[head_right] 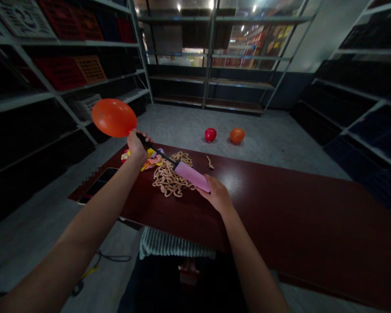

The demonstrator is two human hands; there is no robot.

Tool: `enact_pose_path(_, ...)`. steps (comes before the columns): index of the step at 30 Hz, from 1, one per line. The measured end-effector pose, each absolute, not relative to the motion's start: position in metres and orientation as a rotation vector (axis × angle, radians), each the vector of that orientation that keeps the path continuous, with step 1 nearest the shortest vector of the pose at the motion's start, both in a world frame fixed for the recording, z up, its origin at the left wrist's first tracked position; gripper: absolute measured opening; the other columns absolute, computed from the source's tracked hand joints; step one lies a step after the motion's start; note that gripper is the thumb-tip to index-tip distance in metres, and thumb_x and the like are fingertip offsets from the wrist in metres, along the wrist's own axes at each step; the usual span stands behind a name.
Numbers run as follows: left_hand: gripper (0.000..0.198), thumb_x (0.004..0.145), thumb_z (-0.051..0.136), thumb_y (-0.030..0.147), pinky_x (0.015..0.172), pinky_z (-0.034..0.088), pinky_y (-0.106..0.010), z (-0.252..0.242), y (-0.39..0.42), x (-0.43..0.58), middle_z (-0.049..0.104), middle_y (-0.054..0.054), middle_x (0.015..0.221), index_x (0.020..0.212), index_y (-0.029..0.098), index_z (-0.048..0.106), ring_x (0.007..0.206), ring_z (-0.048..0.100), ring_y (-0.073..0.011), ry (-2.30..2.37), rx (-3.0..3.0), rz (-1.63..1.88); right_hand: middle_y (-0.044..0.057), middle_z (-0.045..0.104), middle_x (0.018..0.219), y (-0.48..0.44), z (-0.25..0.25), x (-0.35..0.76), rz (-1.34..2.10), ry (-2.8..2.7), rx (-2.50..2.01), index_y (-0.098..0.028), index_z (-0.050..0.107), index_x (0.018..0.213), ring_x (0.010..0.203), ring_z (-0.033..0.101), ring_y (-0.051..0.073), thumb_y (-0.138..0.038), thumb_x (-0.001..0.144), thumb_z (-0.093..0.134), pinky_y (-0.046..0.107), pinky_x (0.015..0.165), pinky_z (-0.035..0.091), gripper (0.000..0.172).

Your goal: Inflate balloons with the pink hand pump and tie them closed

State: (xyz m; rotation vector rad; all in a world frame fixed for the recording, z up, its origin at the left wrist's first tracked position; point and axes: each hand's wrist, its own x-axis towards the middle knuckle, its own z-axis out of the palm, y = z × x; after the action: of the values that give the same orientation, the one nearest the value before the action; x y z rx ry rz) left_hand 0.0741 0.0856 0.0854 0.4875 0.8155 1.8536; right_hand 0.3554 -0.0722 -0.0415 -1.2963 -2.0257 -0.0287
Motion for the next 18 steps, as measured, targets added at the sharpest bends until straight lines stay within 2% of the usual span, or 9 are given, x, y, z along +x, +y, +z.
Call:
enact_pose_path(5,0.02,0.098,0.043,0.024,0.044,0.037,-0.02,0.091,0.084,0.084,0.044,0.006,0.056,0.079,0.022,0.039,0.038,0.04,-0.0086,0.806,0.531,1.91,0.013,0.071,0.11,-0.07,-0.042,0.356,-0.023,-1.975,-1.262,-0.02,0.054,0.13,0.098,0.071,0.028,-0.043,0.094,0.061,0.042,0.086,0.059,0.043)
enact_pose_path(18,0.024,0.098,0.053,0.031,0.047,0.041,-0.021,0.065,0.033,0.189,0.046,0.006,0.06,0.08,0.023,0.04,0.041,0.042,-0.0082,0.637,0.666,1.765,0.014,0.07,0.119,-0.067,-0.054,0.359,0.076,-1.839,-1.326,-0.021,0.053,0.134,0.107,0.071,0.032,-0.041,0.089,0.067,0.048,0.091,0.059,0.051)
